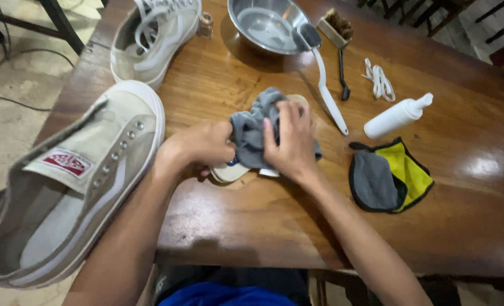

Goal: The person removes a shoe insole and cleans it on a wooden table. They apply a white cleaning liquid from a pump bottle, scrub the insole with a brush, and wipe it with a cloth. The process is repeated to ensure thorough cleaning.

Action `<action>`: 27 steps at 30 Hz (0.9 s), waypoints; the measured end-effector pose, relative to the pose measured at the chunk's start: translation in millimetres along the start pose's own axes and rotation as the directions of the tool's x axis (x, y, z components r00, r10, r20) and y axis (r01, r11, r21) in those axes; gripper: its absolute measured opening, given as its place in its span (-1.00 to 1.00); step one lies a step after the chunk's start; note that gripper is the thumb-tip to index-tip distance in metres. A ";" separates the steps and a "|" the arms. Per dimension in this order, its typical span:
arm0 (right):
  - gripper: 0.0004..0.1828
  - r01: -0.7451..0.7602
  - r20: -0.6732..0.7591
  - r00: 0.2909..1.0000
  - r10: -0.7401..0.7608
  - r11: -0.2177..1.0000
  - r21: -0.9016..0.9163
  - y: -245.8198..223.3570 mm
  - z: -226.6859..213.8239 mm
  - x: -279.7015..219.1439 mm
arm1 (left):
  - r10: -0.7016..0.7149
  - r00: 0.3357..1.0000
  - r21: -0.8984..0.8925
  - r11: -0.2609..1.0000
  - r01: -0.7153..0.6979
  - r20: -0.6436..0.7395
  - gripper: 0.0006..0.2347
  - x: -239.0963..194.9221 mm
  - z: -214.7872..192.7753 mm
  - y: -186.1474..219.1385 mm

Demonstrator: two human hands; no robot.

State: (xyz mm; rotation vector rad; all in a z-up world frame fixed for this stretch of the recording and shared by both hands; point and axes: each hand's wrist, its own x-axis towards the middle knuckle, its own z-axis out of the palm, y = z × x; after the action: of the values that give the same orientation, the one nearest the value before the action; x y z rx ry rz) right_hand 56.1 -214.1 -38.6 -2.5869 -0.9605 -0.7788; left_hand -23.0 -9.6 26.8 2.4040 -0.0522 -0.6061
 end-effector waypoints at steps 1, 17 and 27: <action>-0.66 -0.005 0.007 1.000 0.005 1.000 -0.004 -15.7 -11.0 -8.6 | 0.003 1.000 -0.003 1.000 -0.003 0.008 -0.56 1.8 5.2 -4.4; -0.49 -0.099 0.005 0.995 0.103 0.973 -0.210 51.9 21.6 35.2 | -0.010 0.995 0.047 0.999 0.005 0.100 -0.60 -9.8 -7.3 14.5; -0.57 -0.036 -0.232 0.964 -0.128 0.804 -0.594 72.0 25.6 33.8 | 0.038 0.997 0.101 0.994 -0.044 0.065 -0.67 -36.9 -15.7 16.9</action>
State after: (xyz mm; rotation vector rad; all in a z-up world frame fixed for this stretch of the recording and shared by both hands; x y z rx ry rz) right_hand 135.6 -239.1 -44.9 -2.8478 -0.7868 -1.6199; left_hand -47.1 -6.8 62.8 2.4755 -0.1625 -0.6746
